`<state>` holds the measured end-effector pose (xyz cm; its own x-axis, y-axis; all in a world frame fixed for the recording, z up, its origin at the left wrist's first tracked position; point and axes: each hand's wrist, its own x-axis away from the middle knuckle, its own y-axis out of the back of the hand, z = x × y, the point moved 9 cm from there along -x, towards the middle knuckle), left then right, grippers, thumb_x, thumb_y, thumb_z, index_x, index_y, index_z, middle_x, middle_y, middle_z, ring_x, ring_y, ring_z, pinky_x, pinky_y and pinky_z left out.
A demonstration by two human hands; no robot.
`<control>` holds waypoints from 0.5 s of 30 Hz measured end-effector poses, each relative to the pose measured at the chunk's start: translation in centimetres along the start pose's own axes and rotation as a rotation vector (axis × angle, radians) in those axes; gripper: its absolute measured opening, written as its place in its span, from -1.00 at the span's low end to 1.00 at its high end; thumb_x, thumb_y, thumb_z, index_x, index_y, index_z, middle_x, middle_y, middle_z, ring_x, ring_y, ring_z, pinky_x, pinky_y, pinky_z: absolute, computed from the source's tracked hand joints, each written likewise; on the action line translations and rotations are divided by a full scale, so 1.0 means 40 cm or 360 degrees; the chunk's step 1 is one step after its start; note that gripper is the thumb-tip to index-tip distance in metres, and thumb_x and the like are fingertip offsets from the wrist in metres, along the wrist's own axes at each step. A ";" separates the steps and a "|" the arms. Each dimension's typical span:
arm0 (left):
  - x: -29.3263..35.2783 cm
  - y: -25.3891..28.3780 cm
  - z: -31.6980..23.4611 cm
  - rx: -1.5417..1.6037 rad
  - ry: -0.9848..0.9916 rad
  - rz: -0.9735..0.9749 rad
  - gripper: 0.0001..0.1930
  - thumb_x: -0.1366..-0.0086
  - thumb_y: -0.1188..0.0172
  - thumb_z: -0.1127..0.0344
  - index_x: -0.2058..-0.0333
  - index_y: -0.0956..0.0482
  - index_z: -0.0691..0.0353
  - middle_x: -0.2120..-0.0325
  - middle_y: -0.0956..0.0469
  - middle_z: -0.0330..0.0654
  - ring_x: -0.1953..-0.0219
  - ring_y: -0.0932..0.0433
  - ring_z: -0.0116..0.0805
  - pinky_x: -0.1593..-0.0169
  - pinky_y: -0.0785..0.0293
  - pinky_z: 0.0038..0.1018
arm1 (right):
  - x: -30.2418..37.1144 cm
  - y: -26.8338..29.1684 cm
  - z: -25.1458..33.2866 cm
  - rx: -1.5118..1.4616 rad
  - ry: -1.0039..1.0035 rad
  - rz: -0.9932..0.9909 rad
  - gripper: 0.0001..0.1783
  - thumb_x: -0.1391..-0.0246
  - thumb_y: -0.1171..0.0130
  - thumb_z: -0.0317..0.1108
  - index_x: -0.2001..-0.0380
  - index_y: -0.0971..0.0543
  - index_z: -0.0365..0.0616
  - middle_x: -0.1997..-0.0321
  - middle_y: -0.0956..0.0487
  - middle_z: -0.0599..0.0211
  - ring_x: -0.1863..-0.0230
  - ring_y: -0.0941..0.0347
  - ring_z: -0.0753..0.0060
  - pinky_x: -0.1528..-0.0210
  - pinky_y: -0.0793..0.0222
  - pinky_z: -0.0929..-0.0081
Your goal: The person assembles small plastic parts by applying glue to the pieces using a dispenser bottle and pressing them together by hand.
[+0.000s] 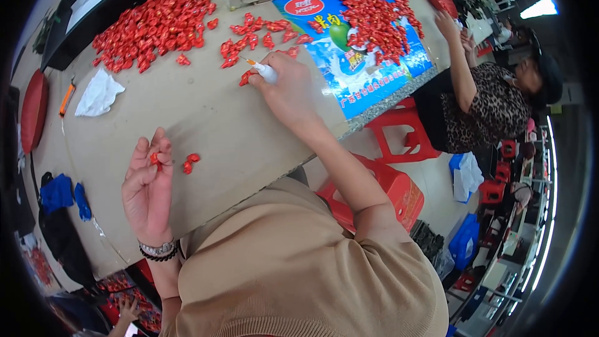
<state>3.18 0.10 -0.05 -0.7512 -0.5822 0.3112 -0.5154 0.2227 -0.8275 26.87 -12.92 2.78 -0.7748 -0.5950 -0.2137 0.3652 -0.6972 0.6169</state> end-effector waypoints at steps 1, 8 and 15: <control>0.002 0.002 -0.003 -0.0044 -0.0025 0.0005 -0.70 -0.25 -0.12 0.48 0.04 -0.39 0.36 0.02 -0.42 0.03 0.16 -0.47 -0.29 0.09 -0.46 -0.57 | -0.003 0.008 -0.010 0.0010 -0.0002 -0.0025 -0.79 0.15 -0.34 -0.41 0.43 -0.55 -0.26 0.44 -0.52 0.16 0.39 -0.47 0.21 0.30 -0.35 0.37; 0.003 0.019 0.006 -0.0109 -0.0043 -0.0075 -0.72 -0.35 -0.04 0.33 0.04 -0.40 0.36 0.07 -0.47 -0.02 0.29 -0.48 -0.36 0.24 -0.46 -0.59 | -0.006 0.038 0.035 0.0109 0.0249 -0.0183 -0.74 0.17 -0.34 -0.45 0.35 -0.54 -0.21 0.27 -0.51 0.17 0.29 -0.46 0.21 0.24 -0.37 0.35; -0.013 -0.004 0.048 0.0323 0.0229 0.0199 -0.54 -0.42 0.12 0.06 -0.04 -0.34 0.38 0.33 -0.45 -0.24 0.48 -0.29 -0.48 0.45 -0.23 -0.63 | 0.044 -0.096 0.115 -0.0985 -0.0301 0.0450 -0.56 0.10 -0.11 -0.63 0.09 -0.38 -0.10 0.22 -0.48 0.42 0.26 -0.38 0.63 0.23 -0.33 0.60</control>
<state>4.44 -1.13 -0.98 -0.8620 -0.4397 0.2522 -0.3330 0.1162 -0.9357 21.73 -9.46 3.51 -0.6625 -0.7465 0.0610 0.7489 -0.6586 0.0732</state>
